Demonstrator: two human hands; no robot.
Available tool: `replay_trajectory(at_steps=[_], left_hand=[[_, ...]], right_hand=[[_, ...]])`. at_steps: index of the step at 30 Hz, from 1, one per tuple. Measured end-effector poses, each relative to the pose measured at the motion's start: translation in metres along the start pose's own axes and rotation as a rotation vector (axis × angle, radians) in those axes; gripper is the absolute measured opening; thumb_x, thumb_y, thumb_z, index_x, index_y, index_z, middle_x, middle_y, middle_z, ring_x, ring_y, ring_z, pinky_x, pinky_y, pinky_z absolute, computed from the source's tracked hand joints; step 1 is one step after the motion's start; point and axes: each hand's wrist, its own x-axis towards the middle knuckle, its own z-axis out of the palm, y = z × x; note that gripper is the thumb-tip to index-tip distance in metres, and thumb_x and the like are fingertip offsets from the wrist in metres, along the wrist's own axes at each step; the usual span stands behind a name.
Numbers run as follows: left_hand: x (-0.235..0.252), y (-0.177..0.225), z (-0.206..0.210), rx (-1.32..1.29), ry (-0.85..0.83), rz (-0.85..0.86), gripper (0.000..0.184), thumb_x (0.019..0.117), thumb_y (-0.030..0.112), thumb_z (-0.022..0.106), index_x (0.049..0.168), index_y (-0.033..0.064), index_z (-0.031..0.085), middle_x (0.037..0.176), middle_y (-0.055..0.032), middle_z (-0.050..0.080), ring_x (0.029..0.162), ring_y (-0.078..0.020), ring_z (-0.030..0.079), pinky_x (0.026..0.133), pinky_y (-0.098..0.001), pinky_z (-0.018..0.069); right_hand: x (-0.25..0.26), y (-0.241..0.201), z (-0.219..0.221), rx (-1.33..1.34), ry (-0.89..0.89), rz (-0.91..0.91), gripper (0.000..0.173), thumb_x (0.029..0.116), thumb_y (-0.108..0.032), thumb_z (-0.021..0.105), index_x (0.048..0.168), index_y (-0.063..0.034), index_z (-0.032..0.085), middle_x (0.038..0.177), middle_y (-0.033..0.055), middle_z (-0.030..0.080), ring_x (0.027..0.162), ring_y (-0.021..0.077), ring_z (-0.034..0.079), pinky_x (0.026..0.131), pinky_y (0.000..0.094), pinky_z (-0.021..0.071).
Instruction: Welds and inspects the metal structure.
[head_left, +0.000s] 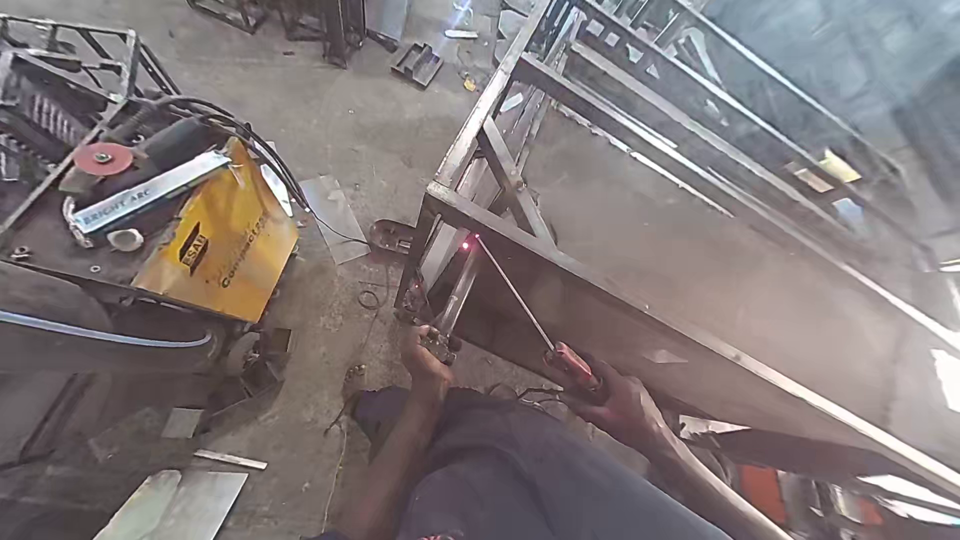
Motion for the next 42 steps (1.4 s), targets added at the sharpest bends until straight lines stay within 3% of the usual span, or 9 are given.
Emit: replay_trajectory(at_steps=[7,21,25,27,29,32,35,38,42], left_hand=[[0.006,-0.004,-0.002,-0.049,-0.021,0.033,0.025,0.0999,0.018,0.039,0.078,0.0104,0.049,0.059,-0.0046,0.054,0.050,-0.0196,0.056,0.049,-0.0412,0.0540],[0.002,0.002,0.001,-0.019,0.014,-0.003,0.021,0.0978,0.017,0.042,0.083,0.0077,0.053,0.066,-0.0080,0.058,0.052,-0.0215,0.060,0.048,-0.0398,0.0548],[0.003,0.001,-0.001,-0.016,0.016,-0.004,0.021,0.0980,0.017,0.042,0.083,0.0088,0.053,0.066,-0.0070,0.058,0.054,-0.0216,0.060,0.050,-0.0414,0.0554],[0.004,0.000,0.000,-0.023,0.020,-0.017,0.022,0.0978,0.018,0.041,0.080,0.0092,0.052,0.066,-0.0067,0.057,0.054,-0.0219,0.060,0.051,-0.0422,0.0554],[0.004,0.000,-0.001,-0.021,0.021,-0.015,0.023,0.0969,0.018,0.042,0.077,0.0103,0.051,0.064,-0.0058,0.057,0.053,-0.0211,0.059,0.051,-0.0415,0.0550],[0.003,-0.001,0.000,-0.009,0.020,-0.017,0.025,0.0986,0.019,0.041,0.077,0.0114,0.052,0.063,-0.0033,0.055,0.052,-0.0175,0.056,0.050,-0.0379,0.0535],[0.000,-0.002,0.000,-0.018,0.002,0.004,0.029,0.1037,0.021,0.037,0.081,0.0100,0.053,0.063,-0.0042,0.055,0.052,-0.0187,0.057,0.049,-0.0382,0.0536],[0.002,-0.005,-0.001,-0.043,0.009,0.009,0.024,0.0991,0.018,0.040,0.079,0.0098,0.051,0.064,-0.0049,0.055,0.053,-0.0197,0.058,0.051,-0.0395,0.0545],[-0.001,-0.007,-0.001,-0.054,0.003,0.005,0.020,0.1015,0.020,0.041,0.093,0.0074,0.054,0.071,-0.0086,0.060,0.058,-0.0221,0.062,0.052,-0.0411,0.0566]], right_hand=[[0.006,-0.001,0.001,-0.004,0.033,-0.039,0.061,0.0763,-0.066,0.076,0.107,-0.0139,0.067,0.071,0.0045,0.068,0.065,0.0223,0.069,0.058,0.0498,0.0550],[0.007,-0.005,-0.002,0.004,-0.030,0.001,0.072,0.0777,-0.068,0.074,0.127,-0.0157,0.066,0.083,0.0074,0.073,0.075,0.0254,0.072,0.068,0.0551,0.0578],[0.010,-0.002,-0.011,0.560,-0.104,0.124,0.065,0.0725,-0.058,0.082,0.116,-0.0126,0.066,0.084,-0.0034,0.071,0.072,0.0078,0.070,0.066,0.0321,0.0610],[0.010,0.002,-0.013,1.033,-0.158,0.240,0.063,0.0680,-0.054,0.089,0.109,-0.0138,0.062,0.075,-0.0018,0.069,0.061,0.0102,0.067,0.057,0.0305,0.0599],[0.010,0.003,-0.015,1.167,-0.203,0.248,0.056,0.0688,-0.051,0.090,0.102,-0.0162,0.062,0.070,-0.0010,0.067,0.056,0.0110,0.065,0.053,0.0301,0.0581],[0.010,-0.004,-0.019,0.532,-0.135,0.024,0.057,0.0786,-0.050,0.082,0.119,-0.0137,0.065,0.083,-0.0033,0.071,0.071,0.0085,0.069,0.065,0.0309,0.0604],[0.005,-0.001,-0.005,-0.171,0.030,-0.099,0.057,0.0844,-0.064,0.069,0.110,-0.0128,0.070,0.076,0.0088,0.070,0.071,0.0294,0.071,0.061,0.0560,0.0555],[0.004,0.010,-0.003,-0.174,-0.061,-0.126,0.051,0.0846,-0.060,0.070,0.104,-0.0126,0.068,0.074,0.0095,0.068,0.068,0.0304,0.070,0.058,0.0560,0.0539],[-0.002,0.021,-0.004,0.144,-0.155,-0.127,0.068,0.0757,-0.060,0.080,0.128,-0.0180,0.067,0.094,0.0011,0.074,0.085,0.0122,0.072,0.076,0.0433,0.0605]])
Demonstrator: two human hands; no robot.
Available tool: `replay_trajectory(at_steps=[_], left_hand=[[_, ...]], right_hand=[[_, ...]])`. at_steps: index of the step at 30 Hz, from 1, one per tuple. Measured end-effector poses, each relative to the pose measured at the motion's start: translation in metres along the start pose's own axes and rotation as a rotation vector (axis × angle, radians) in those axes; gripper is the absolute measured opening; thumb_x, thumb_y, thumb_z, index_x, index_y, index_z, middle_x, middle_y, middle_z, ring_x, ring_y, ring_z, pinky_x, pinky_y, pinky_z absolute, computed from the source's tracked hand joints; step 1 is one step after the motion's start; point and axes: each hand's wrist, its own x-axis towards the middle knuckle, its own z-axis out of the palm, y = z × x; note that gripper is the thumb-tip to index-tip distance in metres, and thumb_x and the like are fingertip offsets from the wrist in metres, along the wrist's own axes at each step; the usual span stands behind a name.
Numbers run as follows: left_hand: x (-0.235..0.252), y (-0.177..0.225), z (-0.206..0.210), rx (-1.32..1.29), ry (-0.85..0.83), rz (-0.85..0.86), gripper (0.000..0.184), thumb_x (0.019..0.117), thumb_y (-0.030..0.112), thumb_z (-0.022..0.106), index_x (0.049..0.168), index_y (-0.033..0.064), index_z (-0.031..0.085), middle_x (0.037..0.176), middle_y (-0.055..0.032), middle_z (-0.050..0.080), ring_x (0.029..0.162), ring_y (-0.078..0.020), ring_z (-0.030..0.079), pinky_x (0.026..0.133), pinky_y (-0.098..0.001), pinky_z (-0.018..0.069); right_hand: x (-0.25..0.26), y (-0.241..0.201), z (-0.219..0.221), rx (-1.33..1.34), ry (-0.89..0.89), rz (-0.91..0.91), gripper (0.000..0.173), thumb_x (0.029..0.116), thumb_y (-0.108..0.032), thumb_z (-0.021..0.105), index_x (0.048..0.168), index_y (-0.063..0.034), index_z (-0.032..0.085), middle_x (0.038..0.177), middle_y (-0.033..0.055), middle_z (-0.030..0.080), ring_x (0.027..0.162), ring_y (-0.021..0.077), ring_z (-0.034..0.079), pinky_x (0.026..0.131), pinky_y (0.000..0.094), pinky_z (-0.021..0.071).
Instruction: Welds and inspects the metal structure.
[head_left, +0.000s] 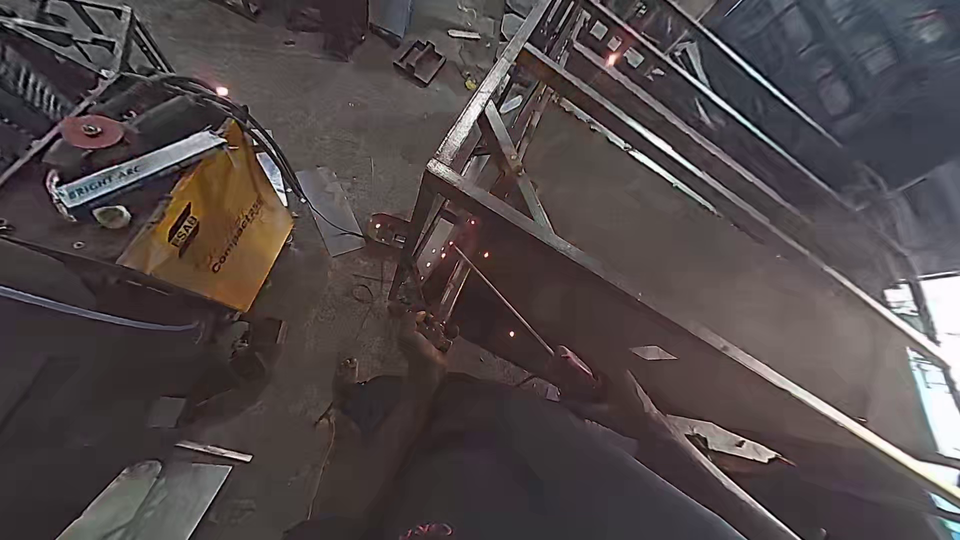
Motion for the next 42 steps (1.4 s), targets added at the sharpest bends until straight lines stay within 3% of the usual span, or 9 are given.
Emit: replay_trajectory(at_steps=[7,16,22,26,30,35,37,40,42], left_hand=[[0.002,-0.008,-0.003,0.000,0.033,0.052,0.013,0.0969,0.016,0.048,0.099,0.0052,0.055,0.078,-0.0126,0.060,0.064,-0.0259,0.062,0.057,-0.0463,0.0559],[0.000,-0.007,-0.004,0.007,0.029,0.016,0.015,0.0972,0.017,0.049,0.100,0.0043,0.056,0.079,-0.0140,0.062,0.063,-0.0280,0.063,0.054,-0.0479,0.0563],[-0.003,-0.004,-0.001,-0.028,-0.004,-0.004,0.020,0.0999,0.018,0.044,0.090,0.0045,0.055,0.072,-0.0131,0.061,0.056,-0.0258,0.062,0.048,-0.0428,0.0546],[-0.003,-0.003,0.000,-0.023,0.017,-0.025,0.020,0.0996,0.018,0.044,0.088,0.0048,0.054,0.071,-0.0121,0.060,0.056,-0.0256,0.061,0.049,-0.0432,0.0550],[-0.002,-0.002,-0.001,-0.020,0.006,-0.011,0.019,0.1001,0.018,0.043,0.093,0.0034,0.055,0.073,-0.0135,0.061,0.058,-0.0267,0.063,0.050,-0.0443,0.0558],[0.002,-0.007,-0.003,-0.033,-0.026,0.067,0.019,0.0972,0.017,0.045,0.085,0.0066,0.054,0.067,-0.0094,0.059,0.056,-0.0229,0.062,0.050,-0.0419,0.0555],[0.004,-0.010,-0.004,-0.025,-0.038,0.065,0.028,0.1031,0.023,0.039,0.083,0.0101,0.053,0.066,-0.0060,0.058,0.056,-0.0201,0.060,0.052,-0.0397,0.0542],[0.006,-0.010,-0.006,-0.012,-0.011,0.029,0.020,0.0991,0.019,0.044,0.093,0.0039,0.055,0.076,-0.0143,0.062,0.062,-0.0279,0.064,0.055,-0.0469,0.0570],[0.006,-0.009,-0.006,-0.013,0.005,0.015,0.016,0.0983,0.018,0.046,0.097,0.0046,0.054,0.077,-0.0140,0.061,0.062,-0.0280,0.064,0.055,-0.0481,0.0573]], right_hand=[[-0.002,-0.003,0.014,-0.186,0.159,0.037,0.064,0.0762,-0.064,0.076,0.114,-0.0128,0.069,0.076,0.0065,0.070,0.069,0.0238,0.070,0.062,0.0520,0.0564],[0.010,-0.014,0.008,-0.283,0.109,0.127,0.068,0.0766,-0.066,0.076,0.118,-0.0138,0.068,0.084,0.0092,0.072,0.078,0.0300,0.072,0.068,0.0590,0.0568],[0.011,-0.013,0.006,-0.259,0.164,0.078,0.060,0.0770,-0.062,0.076,0.108,-0.0112,0.066,0.075,0.0085,0.068,0.070,0.0286,0.069,0.062,0.0557,0.0548],[0.014,-0.013,0.007,-0.249,0.155,0.073,0.061,0.0774,-0.064,0.076,0.109,-0.0122,0.066,0.076,0.0075,0.068,0.071,0.0269,0.069,0.063,0.0549,0.0551],[0.017,-0.015,0.008,-0.243,0.147,0.081,0.060,0.0776,-0.064,0.076,0.109,-0.0140,0.067,0.077,0.0064,0.068,0.073,0.0256,0.069,0.065,0.0543,0.0557],[0.017,-0.014,0.007,-0.244,0.145,0.100,0.058,0.0780,-0.065,0.075,0.103,-0.0138,0.065,0.072,0.0059,0.065,0.068,0.0261,0.068,0.060,0.0531,0.0539],[0.016,-0.011,0.008,-0.221,0.170,0.085,0.058,0.0772,-0.064,0.076,0.105,-0.0140,0.067,0.074,0.0060,0.068,0.069,0.0252,0.069,0.060,0.0526,0.0547],[0.017,-0.016,0.004,-0.213,0.102,0.138,0.062,0.0787,-0.064,0.077,0.112,-0.0128,0.066,0.083,0.0087,0.070,0.078,0.0288,0.070,0.069,0.0573,0.0565],[0.018,-0.015,0.004,-0.236,0.093,0.143,0.065,0.0789,-0.066,0.076,0.115,-0.0130,0.066,0.083,0.0089,0.070,0.078,0.0291,0.070,0.070,0.0573,0.0566]])
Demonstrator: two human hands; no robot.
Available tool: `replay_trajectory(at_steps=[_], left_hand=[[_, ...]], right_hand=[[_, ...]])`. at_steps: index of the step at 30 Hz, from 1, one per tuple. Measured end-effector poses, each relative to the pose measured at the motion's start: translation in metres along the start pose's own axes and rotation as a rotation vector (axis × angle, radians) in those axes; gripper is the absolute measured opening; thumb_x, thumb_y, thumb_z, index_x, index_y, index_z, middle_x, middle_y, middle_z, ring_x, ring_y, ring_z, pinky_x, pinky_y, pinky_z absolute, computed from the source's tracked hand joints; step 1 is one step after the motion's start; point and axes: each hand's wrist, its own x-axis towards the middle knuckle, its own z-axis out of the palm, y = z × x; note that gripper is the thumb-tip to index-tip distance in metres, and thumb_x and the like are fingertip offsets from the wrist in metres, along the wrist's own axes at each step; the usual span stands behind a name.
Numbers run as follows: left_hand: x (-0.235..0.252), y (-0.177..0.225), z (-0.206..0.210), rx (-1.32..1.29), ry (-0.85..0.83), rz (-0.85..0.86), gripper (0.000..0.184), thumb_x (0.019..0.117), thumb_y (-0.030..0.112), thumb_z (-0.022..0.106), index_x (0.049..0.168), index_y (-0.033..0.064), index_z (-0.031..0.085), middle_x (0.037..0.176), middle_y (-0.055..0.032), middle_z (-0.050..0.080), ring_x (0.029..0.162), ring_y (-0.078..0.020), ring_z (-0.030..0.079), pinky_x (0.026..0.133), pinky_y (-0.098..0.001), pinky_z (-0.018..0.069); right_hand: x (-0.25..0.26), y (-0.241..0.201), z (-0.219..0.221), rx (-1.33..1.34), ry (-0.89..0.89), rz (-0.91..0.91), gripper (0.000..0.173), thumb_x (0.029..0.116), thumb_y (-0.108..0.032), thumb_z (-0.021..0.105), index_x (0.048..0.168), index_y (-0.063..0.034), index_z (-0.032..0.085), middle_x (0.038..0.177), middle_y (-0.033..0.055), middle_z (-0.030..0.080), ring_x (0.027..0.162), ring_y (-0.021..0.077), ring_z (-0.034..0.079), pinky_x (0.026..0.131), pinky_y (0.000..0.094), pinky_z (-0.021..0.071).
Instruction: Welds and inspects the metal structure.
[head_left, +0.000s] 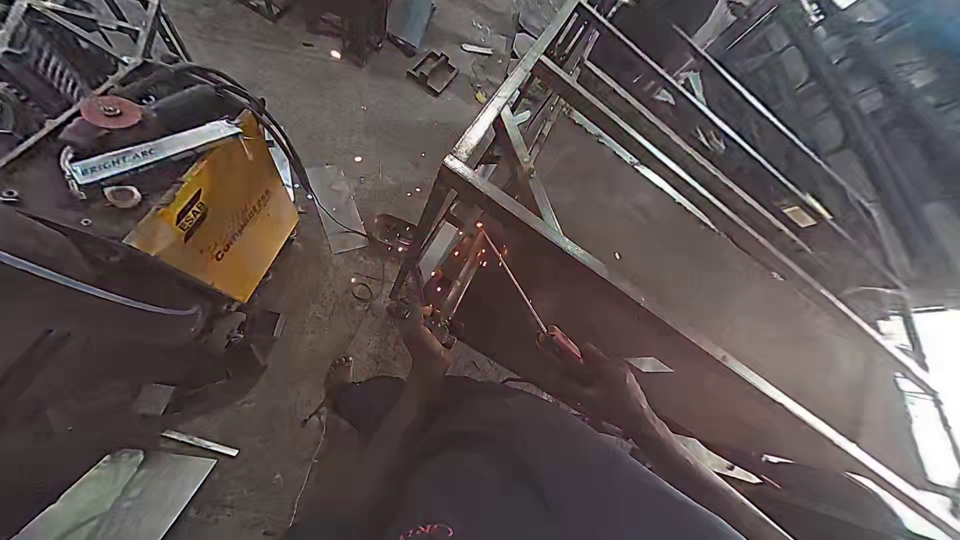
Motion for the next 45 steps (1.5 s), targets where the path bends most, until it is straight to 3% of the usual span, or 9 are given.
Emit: replay_trajectory(at_steps=[8,11,14,18,21,25,28,38,45], left_hand=[[-0.004,0.004,0.003,-0.008,-0.026,-0.007,0.022,0.0992,0.019,0.042,0.095,0.0035,0.057,0.074,-0.0139,0.063,0.059,-0.0261,0.064,0.051,-0.0441,0.0563],[-0.002,0.005,0.003,-0.023,-0.001,-0.025,0.020,0.0989,0.019,0.044,0.096,0.0043,0.057,0.076,-0.0140,0.063,0.061,-0.0271,0.064,0.053,-0.0462,0.0564],[0.005,0.003,-0.004,-0.024,-0.018,-0.026,0.017,0.0981,0.021,0.045,0.096,0.0070,0.055,0.076,-0.0123,0.061,0.062,-0.0263,0.063,0.054,-0.0463,0.0556],[0.001,0.007,-0.010,0.092,-0.012,0.062,0.013,0.0977,0.013,0.047,0.091,0.0064,0.056,0.071,-0.0092,0.061,0.057,-0.0219,0.062,0.052,-0.0407,0.0565],[-0.001,0.008,-0.037,0.239,0.014,0.141,0.021,0.1006,0.012,0.046,0.089,0.0010,0.059,0.070,-0.0100,0.062,0.057,-0.0218,0.062,0.053,-0.0398,0.0577],[-0.004,0.004,-0.111,0.355,0.080,0.128,0.027,0.1065,0.023,0.041,0.098,0.0032,0.057,0.074,-0.0082,0.061,0.058,-0.0204,0.061,0.054,-0.0396,0.0575],[-0.009,0.000,-0.169,0.372,0.199,0.113,0.028,0.1063,0.025,0.044,0.099,0.0034,0.060,0.077,-0.0085,0.063,0.063,-0.0199,0.063,0.056,-0.0383,0.0571],[-0.091,0.038,-0.190,0.472,0.424,0.160,0.021,0.0994,0.014,0.041,0.087,0.0069,0.056,0.069,-0.0058,0.064,0.057,-0.0185,0.066,0.051,-0.0371,0.0585],[-0.107,0.044,-0.183,0.526,0.364,0.171,0.016,0.0939,0.009,0.042,0.088,0.0057,0.057,0.070,-0.0051,0.066,0.060,-0.0183,0.067,0.056,-0.0371,0.0598]], right_hand=[[0.000,0.004,0.000,0.129,0.035,-0.042,0.059,0.0762,-0.061,0.079,0.109,-0.0131,0.066,0.079,0.0034,0.068,0.074,0.0202,0.069,0.067,0.0498,0.0569],[-0.002,0.003,-0.008,0.674,-0.067,0.062,0.065,0.0734,-0.049,0.085,0.121,-0.0100,0.064,0.088,-0.0024,0.072,0.075,0.0087,0.071,0.069,0.0319,0.0622],[-0.004,0.012,-0.009,1.175,-0.145,0.183,0.061,0.0713,-0.052,0.088,0.112,-0.0150,0.061,0.080,-0.0014,0.070,0.066,0.0114,0.068,0.062,0.0314,0.0602],[-0.012,0.003,-0.012,0.316,-0.074,-0.059,0.058,0.0852,-0.050,0.075,0.123,-0.0066,0.064,0.090,0.0041,0.071,0.080,0.0169,0.070,0.072,0.0416,0.0602],[-0.025,0.003,0.013,-0.179,0.085,-0.377,0.040,0.0899,-0.051,0.067,0.100,-0.0123,0.068,0.074,0.0091,0.069,0.066,0.0306,0.071,0.053,0.0536,0.0556],[-0.003,0.039,0.053,0.207,-0.453,-0.045,0.059,0.0887,-0.058,0.071,0.125,-0.0123,0.058,0.087,0.0106,0.068,0.081,0.0300,0.069,0.073,0.0559,0.0560],[0.015,0.069,0.109,0.496,-0.497,0.137,0.068,0.0918,-0.062,0.065,0.133,-0.0088,0.057,0.104,0.0158,0.068,0.094,0.0306,0.068,0.085,0.0566,0.0549],[0.090,0.063,0.241,1.063,-0.436,0.369,0.051,0.0978,-0.055,0.063,0.108,-0.0053,0.062,0.070,0.0048,0.057,0.053,0.0156,0.053,0.051,0.0354,0.0497],[0.121,0.040,0.273,1.019,-0.439,0.368,0.049,0.1005,-0.052,0.059,0.110,-0.0042,0.066,0.080,0.0082,0.061,0.065,0.0192,0.056,0.063,0.0424,0.0517]])
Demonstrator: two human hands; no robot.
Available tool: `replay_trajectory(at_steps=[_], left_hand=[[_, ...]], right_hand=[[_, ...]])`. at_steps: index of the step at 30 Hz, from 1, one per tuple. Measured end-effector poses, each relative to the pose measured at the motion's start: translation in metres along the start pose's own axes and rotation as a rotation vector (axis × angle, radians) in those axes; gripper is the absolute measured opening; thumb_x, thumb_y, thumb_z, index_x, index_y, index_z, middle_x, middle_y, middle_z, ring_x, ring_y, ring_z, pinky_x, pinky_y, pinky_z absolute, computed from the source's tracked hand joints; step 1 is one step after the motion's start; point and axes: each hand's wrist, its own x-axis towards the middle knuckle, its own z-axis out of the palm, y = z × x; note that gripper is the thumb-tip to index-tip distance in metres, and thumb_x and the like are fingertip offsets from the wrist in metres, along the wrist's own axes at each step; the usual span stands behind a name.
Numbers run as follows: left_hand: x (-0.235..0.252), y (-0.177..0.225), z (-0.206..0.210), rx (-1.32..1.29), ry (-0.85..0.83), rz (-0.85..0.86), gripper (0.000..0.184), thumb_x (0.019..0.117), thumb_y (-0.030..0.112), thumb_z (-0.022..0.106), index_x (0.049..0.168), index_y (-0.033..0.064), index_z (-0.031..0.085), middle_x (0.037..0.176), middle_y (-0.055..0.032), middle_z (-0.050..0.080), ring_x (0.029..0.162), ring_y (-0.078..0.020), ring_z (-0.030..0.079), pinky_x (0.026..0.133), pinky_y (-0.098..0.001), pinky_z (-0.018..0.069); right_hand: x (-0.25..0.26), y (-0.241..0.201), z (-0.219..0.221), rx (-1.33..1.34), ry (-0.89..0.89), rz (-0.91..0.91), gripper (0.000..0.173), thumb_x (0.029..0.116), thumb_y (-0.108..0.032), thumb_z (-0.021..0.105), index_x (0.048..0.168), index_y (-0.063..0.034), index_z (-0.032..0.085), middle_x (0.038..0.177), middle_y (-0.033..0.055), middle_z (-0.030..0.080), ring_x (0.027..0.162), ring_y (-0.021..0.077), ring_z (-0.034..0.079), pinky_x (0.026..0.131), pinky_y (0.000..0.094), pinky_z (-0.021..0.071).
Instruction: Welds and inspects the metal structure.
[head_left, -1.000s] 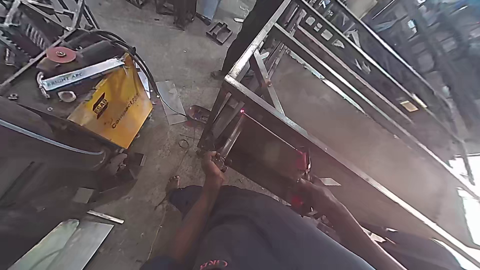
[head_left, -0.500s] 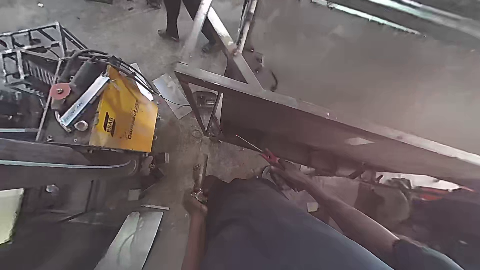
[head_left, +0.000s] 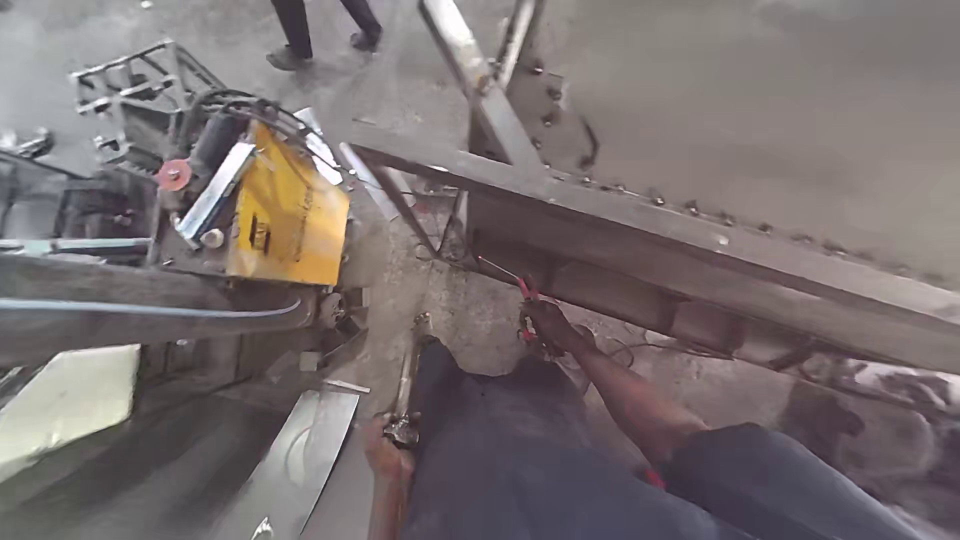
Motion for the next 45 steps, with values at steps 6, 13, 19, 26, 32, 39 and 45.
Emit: replay_trajectory(at_steps=[6,13,19,26,32,39,45], left_hand=[[-0.005,0.022,0.017,-0.122,-0.009,-0.079,0.024,0.1024,0.010,0.036,0.100,0.0002,0.058,0.072,-0.0088,0.067,0.059,-0.0203,0.067,0.054,-0.0359,0.0594],[0.012,0.022,0.028,-0.241,-0.186,-0.095,0.026,0.0968,0.014,0.038,0.103,0.0002,0.059,0.085,-0.0166,0.069,0.062,-0.0256,0.068,0.053,-0.0377,0.0577],[0.011,0.025,0.033,-0.203,-0.203,-0.110,0.027,0.0953,0.012,0.040,0.108,-0.0010,0.060,0.088,-0.0173,0.070,0.062,-0.0247,0.068,0.051,-0.0364,0.0565],[0.005,0.016,0.029,-0.160,-0.172,-0.114,0.030,0.0973,0.015,0.038,0.110,-0.0006,0.060,0.078,-0.0145,0.069,0.059,-0.0229,0.067,0.048,-0.0336,0.0548],[0.002,0.014,0.027,-0.158,-0.159,-0.053,0.027,0.0930,0.014,0.036,0.099,0.0033,0.059,0.076,-0.0113,0.070,0.061,-0.0229,0.069,0.053,-0.0363,0.0583],[-0.005,0.024,0.025,-0.132,-0.089,-0.053,0.026,0.0920,0.009,0.040,0.104,-0.0005,0.061,0.078,-0.0119,0.069,0.058,-0.0212,0.066,0.050,-0.0353,0.0571],[0.004,0.013,0.024,-0.222,-0.144,-0.068,0.028,0.0920,0.013,0.040,0.105,-0.0012,0.060,0.078,-0.0150,0.069,0.060,-0.0249,0.068,0.052,-0.0374,0.0576]], right_hand=[[-0.023,0.004,-0.005,-0.236,-0.025,0.000,0.049,0.1029,-0.047,0.057,0.117,-0.0005,0.067,0.093,0.0175,0.068,0.076,0.0293,0.064,0.071,0.0549,0.0550],[-0.035,0.022,-0.035,-0.229,-0.059,0.025,0.054,0.1054,-0.056,0.046,0.101,-0.0072,0.069,0.069,0.0093,0.057,0.054,0.0221,0.050,0.051,0.0459,0.0469],[-0.048,0.004,-0.038,-0.139,-0.008,0.090,0.050,0.1034,-0.055,0.051,0.097,-0.0089,0.069,0.063,0.0032,0.053,0.049,0.0152,0.044,0.046,0.0360,0.0414],[-0.056,-0.020,-0.034,-0.101,-0.022,-0.061,0.043,0.1041,-0.040,0.058,0.130,-0.0057,0.062,0.097,0.0113,0.067,0.075,0.0193,0.062,0.068,0.0428,0.0557],[-0.013,-0.016,-0.016,-0.004,-0.002,-0.099,0.043,0.0997,-0.046,0.064,0.114,-0.0057,0.062,0.071,0.0036,0.056,0.051,0.0139,0.048,0.049,0.0343,0.0461],[-0.008,-0.019,-0.003,-0.224,-0.071,0.030,0.050,0.0977,-0.053,0.062,0.105,-0.0034,0.068,0.078,0.0104,0.061,0.062,0.0216,0.055,0.059,0.0465,0.0505],[-0.015,-0.008,-0.013,-0.209,-0.086,0.070,0.052,0.1021,-0.056,0.054,0.102,-0.0058,0.068,0.069,0.0061,0.055,0.054,0.0178,0.048,0.053,0.0409,0.0463]])
